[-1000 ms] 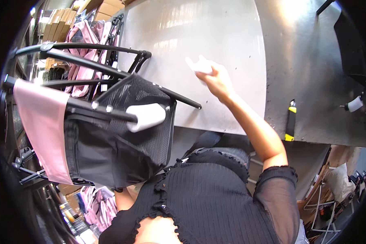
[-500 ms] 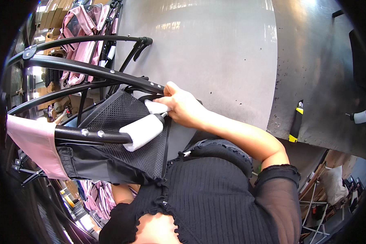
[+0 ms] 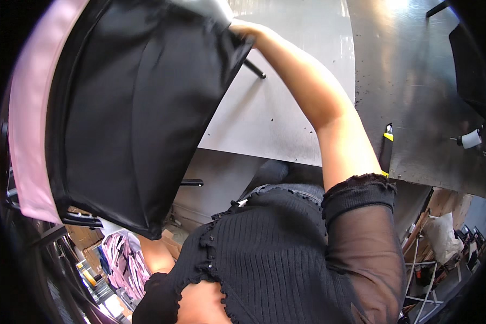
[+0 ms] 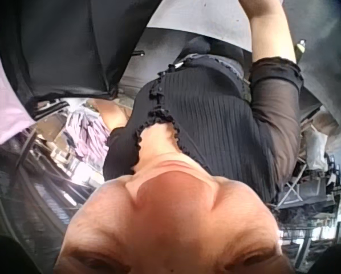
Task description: The person assembles pink baby strollers on a metal workbench. They attach white plastic feet to the frame, place a pink fabric seat onto the frame, and secure the components using a yellow utility knife to cut zip ties. The process is repeated for multiple strollers.
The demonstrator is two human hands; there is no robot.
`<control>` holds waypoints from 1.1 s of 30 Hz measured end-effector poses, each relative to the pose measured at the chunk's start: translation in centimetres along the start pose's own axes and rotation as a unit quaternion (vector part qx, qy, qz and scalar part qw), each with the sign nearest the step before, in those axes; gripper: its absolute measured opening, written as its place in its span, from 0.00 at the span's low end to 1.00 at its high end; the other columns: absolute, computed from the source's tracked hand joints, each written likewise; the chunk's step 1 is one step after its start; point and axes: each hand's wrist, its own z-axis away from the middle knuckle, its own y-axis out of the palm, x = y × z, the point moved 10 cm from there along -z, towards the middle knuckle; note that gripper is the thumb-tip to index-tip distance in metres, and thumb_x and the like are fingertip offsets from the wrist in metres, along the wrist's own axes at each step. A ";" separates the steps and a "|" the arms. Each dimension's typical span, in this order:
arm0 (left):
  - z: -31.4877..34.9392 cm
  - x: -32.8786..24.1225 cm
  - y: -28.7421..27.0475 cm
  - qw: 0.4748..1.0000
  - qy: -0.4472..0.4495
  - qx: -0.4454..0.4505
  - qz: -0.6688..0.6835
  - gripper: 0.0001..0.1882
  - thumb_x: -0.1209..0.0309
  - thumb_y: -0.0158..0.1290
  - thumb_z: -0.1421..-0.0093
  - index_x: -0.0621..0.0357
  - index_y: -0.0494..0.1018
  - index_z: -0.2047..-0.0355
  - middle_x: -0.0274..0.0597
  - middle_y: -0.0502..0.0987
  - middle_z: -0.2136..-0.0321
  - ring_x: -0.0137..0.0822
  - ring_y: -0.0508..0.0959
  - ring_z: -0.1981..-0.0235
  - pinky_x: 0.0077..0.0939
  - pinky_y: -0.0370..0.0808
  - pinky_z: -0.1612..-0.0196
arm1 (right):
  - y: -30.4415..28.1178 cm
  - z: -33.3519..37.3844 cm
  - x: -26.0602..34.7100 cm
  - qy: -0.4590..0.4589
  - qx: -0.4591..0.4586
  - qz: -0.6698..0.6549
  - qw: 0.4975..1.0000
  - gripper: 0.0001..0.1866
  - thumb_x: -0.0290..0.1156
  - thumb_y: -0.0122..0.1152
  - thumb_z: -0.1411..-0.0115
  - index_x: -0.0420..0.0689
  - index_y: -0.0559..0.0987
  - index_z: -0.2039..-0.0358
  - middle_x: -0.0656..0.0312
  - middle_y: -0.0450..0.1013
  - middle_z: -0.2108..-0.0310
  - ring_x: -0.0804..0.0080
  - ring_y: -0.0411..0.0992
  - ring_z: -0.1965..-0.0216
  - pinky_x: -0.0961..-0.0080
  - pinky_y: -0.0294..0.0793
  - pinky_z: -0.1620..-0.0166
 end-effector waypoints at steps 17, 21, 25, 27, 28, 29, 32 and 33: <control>-4.5 7.4 15.3 0.914 -0.246 0.246 0.210 0.19 0.59 0.55 0.41 0.55 0.68 0.84 0.29 0.64 0.90 0.22 0.66 0.85 0.17 0.66 0.72 | 10.6 27.3 1.0 -0.018 -0.338 0.207 0.918 0.23 0.49 0.56 0.44 0.40 0.71 0.79 0.53 0.63 0.86 0.64 0.61 0.85 0.70 0.63 0.77; 1.7 -2.5 16.7 0.861 -0.187 0.331 0.339 0.18 0.61 0.50 0.38 0.54 0.63 0.83 0.28 0.61 0.92 0.21 0.61 0.91 0.22 0.72 0.70 | 12.6 26.2 1.8 -0.015 -0.270 0.074 0.960 0.22 0.46 0.53 0.42 0.40 0.71 0.82 0.63 0.63 0.89 0.76 0.60 0.84 0.74 0.61 0.78; 3.1 -9.3 15.8 0.826 -0.167 0.371 0.389 0.13 0.72 0.58 0.44 0.57 0.62 0.77 0.29 0.65 0.88 0.19 0.66 0.88 0.15 0.67 0.78 | 12.3 27.7 3.1 -0.042 -0.314 -0.006 0.948 0.30 0.53 0.44 0.40 0.42 0.68 0.89 0.66 0.62 0.91 0.80 0.61 0.89 0.81 0.59 0.83; 4.4 -11.6 16.4 0.804 -0.141 0.435 0.381 0.14 0.74 0.60 0.48 0.58 0.62 0.72 0.28 0.66 0.87 0.18 0.67 0.86 0.13 0.65 0.79 | 12.2 28.4 3.1 -0.058 -0.324 -0.009 0.944 0.39 0.67 0.39 0.43 0.42 0.66 0.90 0.66 0.61 0.92 0.79 0.60 0.91 0.81 0.58 0.85; 5.1 -13.3 16.8 0.788 -0.082 0.474 0.385 0.16 0.76 0.60 0.48 0.60 0.61 0.68 0.29 0.68 0.86 0.18 0.68 0.83 0.15 0.65 0.79 | 12.0 28.8 2.2 -0.042 -0.343 -0.034 0.938 0.39 0.69 0.38 0.44 0.42 0.66 0.90 0.66 0.60 0.93 0.79 0.59 0.92 0.81 0.57 0.86; 6.4 -14.7 17.4 0.756 -0.016 0.539 0.370 0.21 0.81 0.56 0.48 0.60 0.58 0.59 0.33 0.71 0.83 0.23 0.72 0.83 0.17 0.69 0.77 | 12.1 29.0 1.2 -0.030 -0.351 -0.063 0.934 0.40 0.71 0.38 0.44 0.43 0.66 0.89 0.67 0.59 0.93 0.79 0.58 0.92 0.82 0.56 0.87; 9.8 -14.2 20.7 0.720 -0.023 0.621 0.308 0.19 0.79 0.53 0.48 0.62 0.59 0.58 0.36 0.72 0.83 0.26 0.74 0.82 0.20 0.71 0.75 | 12.5 30.6 -3.0 0.055 -0.415 -0.163 0.893 0.36 0.67 0.37 0.41 0.44 0.66 0.86 0.68 0.57 0.93 0.80 0.55 0.94 0.82 0.51 0.90; 10.7 -13.9 22.0 0.708 -0.035 0.631 0.316 0.18 0.78 0.52 0.48 0.63 0.60 0.58 0.37 0.72 0.82 0.27 0.74 0.81 0.21 0.72 0.74 | 12.7 31.1 -3.9 0.061 -0.439 -0.167 0.881 0.35 0.65 0.36 0.40 0.46 0.65 0.86 0.68 0.56 0.93 0.80 0.53 0.95 0.82 0.51 0.91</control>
